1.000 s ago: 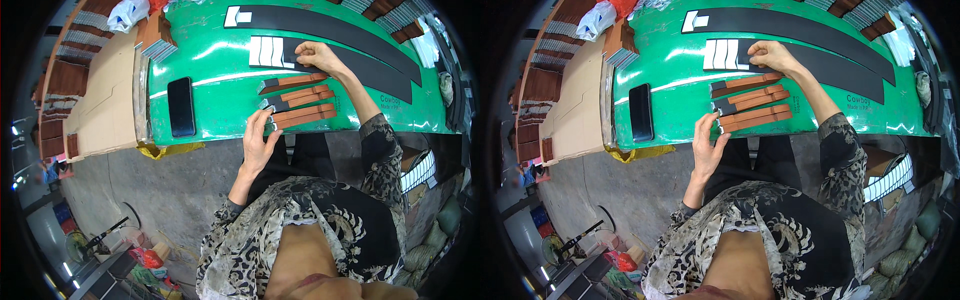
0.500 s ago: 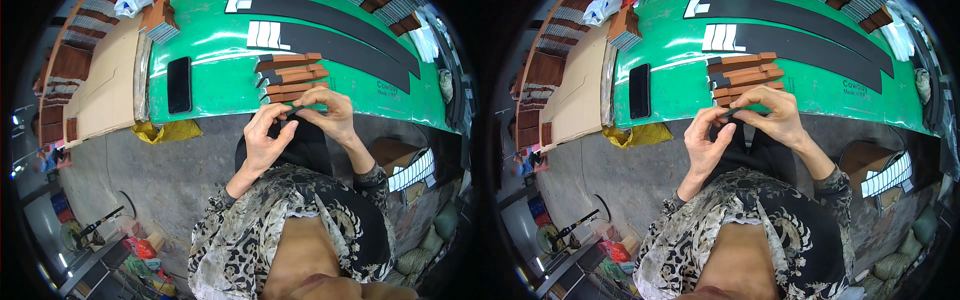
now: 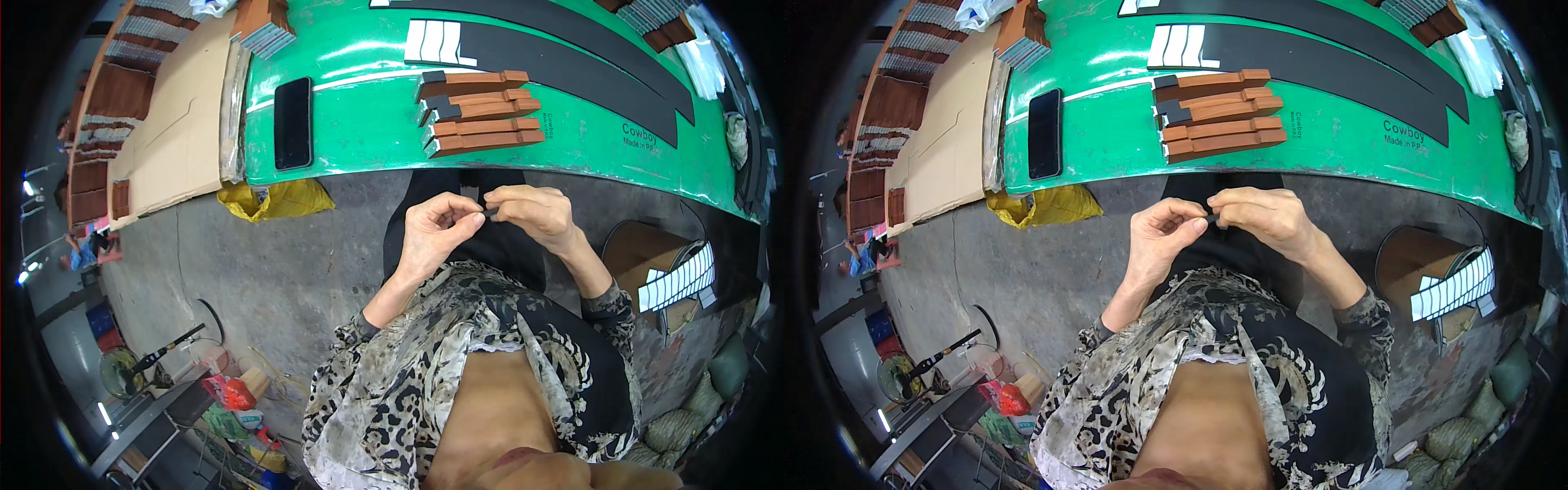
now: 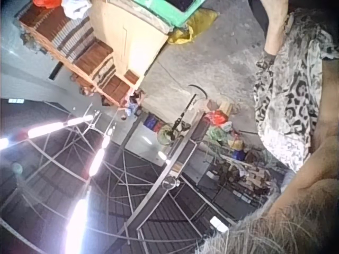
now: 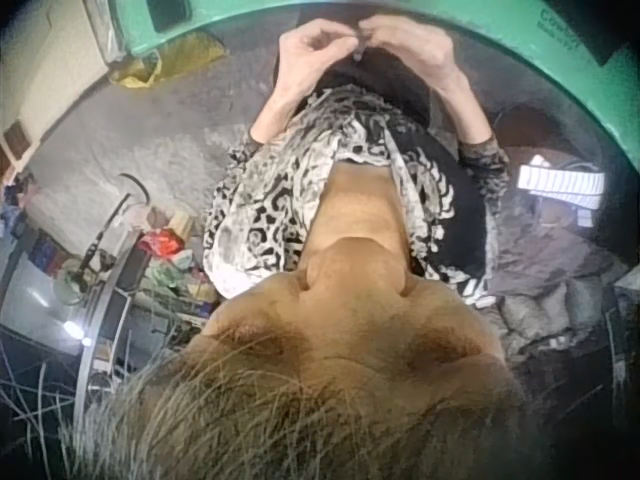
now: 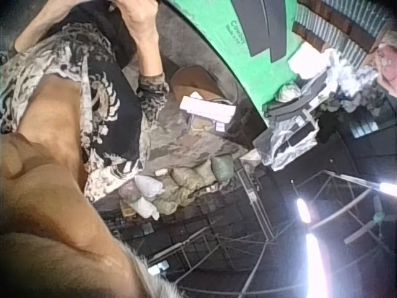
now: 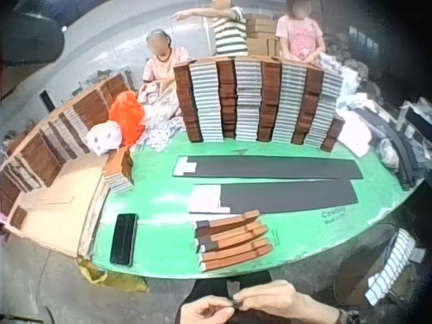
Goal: The recorder is assembling small furniture parts by attaching corner protectors or similar components to wooden or plastic blocks.
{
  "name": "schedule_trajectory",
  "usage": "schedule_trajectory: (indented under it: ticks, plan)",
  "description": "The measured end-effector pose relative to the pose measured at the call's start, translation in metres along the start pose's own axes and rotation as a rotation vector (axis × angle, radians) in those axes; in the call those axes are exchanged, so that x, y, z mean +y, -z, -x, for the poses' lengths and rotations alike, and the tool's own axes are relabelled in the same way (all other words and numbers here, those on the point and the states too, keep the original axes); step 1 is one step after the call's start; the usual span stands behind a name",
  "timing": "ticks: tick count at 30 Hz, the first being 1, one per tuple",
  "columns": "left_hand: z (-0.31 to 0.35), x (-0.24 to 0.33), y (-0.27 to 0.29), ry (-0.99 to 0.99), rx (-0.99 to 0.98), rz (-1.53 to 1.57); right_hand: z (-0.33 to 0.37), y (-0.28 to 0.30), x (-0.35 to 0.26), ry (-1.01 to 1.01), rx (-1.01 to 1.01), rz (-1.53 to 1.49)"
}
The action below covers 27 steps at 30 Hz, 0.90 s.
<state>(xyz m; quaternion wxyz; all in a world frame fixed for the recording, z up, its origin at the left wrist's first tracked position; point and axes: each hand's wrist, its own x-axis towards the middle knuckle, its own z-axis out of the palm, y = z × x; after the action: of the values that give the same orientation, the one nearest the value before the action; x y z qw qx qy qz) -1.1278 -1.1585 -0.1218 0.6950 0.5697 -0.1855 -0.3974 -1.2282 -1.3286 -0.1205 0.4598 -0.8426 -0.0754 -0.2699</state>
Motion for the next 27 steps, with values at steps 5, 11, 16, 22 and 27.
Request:
schedule_trajectory:
  ticks: [5,11,16,22,27]
  plan:
    - [-0.001,0.002,0.012,-0.066,0.038,-0.121,-0.005,0.020,-0.002,-0.250,-0.107,-0.232]
    - [-0.011,0.005,0.005,-0.567,-0.005,-0.745,-0.019,0.010,-0.011,-0.170,-0.259,0.211]
    - [-0.016,0.003,0.008,-0.743,-0.027,-0.801,-0.023,0.008,-0.013,-0.133,-0.271,0.283]
    - [-0.016,0.017,0.015,-0.488,-0.204,-0.678,-0.018,0.006,-0.013,-0.127,-0.208,0.328]
    - [-0.026,0.022,0.036,-0.477,0.023,-0.769,0.009,0.044,0.017,-0.468,0.063,0.059]
